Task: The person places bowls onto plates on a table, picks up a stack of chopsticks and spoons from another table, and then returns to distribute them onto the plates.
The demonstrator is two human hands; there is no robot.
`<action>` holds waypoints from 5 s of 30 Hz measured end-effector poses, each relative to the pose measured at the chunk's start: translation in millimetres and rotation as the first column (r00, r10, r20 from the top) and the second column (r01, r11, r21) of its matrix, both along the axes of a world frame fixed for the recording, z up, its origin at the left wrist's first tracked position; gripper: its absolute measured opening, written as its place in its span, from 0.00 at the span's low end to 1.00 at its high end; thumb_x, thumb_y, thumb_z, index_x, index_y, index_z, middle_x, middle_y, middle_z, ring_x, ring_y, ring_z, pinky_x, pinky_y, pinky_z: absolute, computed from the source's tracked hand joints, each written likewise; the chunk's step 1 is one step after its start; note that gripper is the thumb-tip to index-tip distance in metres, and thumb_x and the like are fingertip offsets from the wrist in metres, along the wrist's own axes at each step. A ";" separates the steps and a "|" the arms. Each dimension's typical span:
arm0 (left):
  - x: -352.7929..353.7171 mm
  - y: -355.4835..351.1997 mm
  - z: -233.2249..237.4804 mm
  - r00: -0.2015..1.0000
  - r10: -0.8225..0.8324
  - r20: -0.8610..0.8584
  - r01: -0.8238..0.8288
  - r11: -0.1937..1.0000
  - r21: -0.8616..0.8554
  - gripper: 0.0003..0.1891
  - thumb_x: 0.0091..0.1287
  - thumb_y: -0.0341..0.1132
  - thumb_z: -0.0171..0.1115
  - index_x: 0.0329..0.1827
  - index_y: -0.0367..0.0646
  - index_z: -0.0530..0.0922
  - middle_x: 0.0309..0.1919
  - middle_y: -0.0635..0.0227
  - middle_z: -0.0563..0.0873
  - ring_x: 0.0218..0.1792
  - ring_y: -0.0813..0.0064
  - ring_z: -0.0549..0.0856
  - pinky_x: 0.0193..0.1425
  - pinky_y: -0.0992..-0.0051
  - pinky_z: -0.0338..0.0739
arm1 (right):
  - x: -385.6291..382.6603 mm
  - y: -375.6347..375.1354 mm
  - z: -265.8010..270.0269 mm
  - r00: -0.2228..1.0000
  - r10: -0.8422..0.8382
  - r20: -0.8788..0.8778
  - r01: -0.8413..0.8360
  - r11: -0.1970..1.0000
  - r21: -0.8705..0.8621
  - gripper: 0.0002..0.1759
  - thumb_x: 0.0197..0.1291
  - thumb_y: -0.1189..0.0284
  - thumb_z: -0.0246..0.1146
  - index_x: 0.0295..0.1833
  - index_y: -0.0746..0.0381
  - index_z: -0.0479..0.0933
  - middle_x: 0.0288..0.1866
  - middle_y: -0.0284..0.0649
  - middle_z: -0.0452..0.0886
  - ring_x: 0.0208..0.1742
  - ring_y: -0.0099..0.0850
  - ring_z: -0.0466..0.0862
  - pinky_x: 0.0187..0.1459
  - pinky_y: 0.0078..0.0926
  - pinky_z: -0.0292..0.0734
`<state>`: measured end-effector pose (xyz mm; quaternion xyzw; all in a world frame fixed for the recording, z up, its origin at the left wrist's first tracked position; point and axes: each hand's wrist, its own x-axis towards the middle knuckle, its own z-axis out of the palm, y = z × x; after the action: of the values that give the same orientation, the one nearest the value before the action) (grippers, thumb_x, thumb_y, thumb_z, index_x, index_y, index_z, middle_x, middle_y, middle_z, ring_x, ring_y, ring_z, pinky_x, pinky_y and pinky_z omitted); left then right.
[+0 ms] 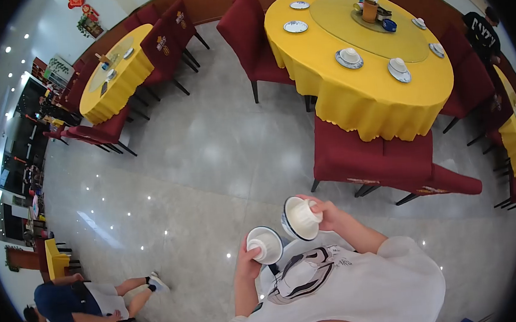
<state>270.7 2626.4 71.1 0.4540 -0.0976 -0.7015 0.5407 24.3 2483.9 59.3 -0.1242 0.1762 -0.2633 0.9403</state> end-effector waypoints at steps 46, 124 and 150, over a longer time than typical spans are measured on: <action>15.9 -1125.8 2.0 0.850 -0.364 0.380 0.367 0.928 0.067 0.33 0.55 0.33 0.70 0.64 0.42 0.64 0.50 0.63 0.78 0.52 0.68 0.80 0.49 0.65 0.79 | -18.3 -999.9 -88.9 0.037 -0.677 -0.735 0.708 0.537 -0.459 0.47 0.37 0.67 0.78 0.61 0.69 0.59 0.53 0.50 0.75 0.54 0.36 0.77 0.53 0.30 0.75; -75.5 -1408.5 -55.5 0.264 0.081 0.961 0.816 0.512 -0.267 0.12 0.69 0.35 0.57 0.47 0.34 0.72 0.44 0.62 0.76 0.47 0.70 0.75 0.56 0.72 0.68 | -25.2 -994.4 -172.6 -0.930 -0.071 -0.360 0.126 0.860 -0.495 0.29 0.59 0.58 0.57 0.63 0.62 0.69 0.68 0.51 0.65 0.70 0.44 0.62 0.68 0.50 0.56; 20.6 -924.6 -70.0 -0.071 -0.386 0.920 0.933 -0.351 -0.075 0.07 0.66 0.31 0.57 0.37 0.35 0.74 0.23 0.70 0.76 0.21 0.82 0.74 0.22 0.81 0.70 | 379.8 -473.3 -126.0 -0.543 0.205 -0.814 0.798 -0.178 -0.576 0.12 0.60 0.66 0.56 0.39 0.64 0.79 0.36 0.48 0.82 0.39 0.42 0.82 0.40 0.34 0.75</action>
<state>291.2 1701.9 1.1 0.1042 -0.8412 -0.5302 -0.0199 404.1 2010.5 -66.7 0.3210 0.7934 -0.5171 -0.0060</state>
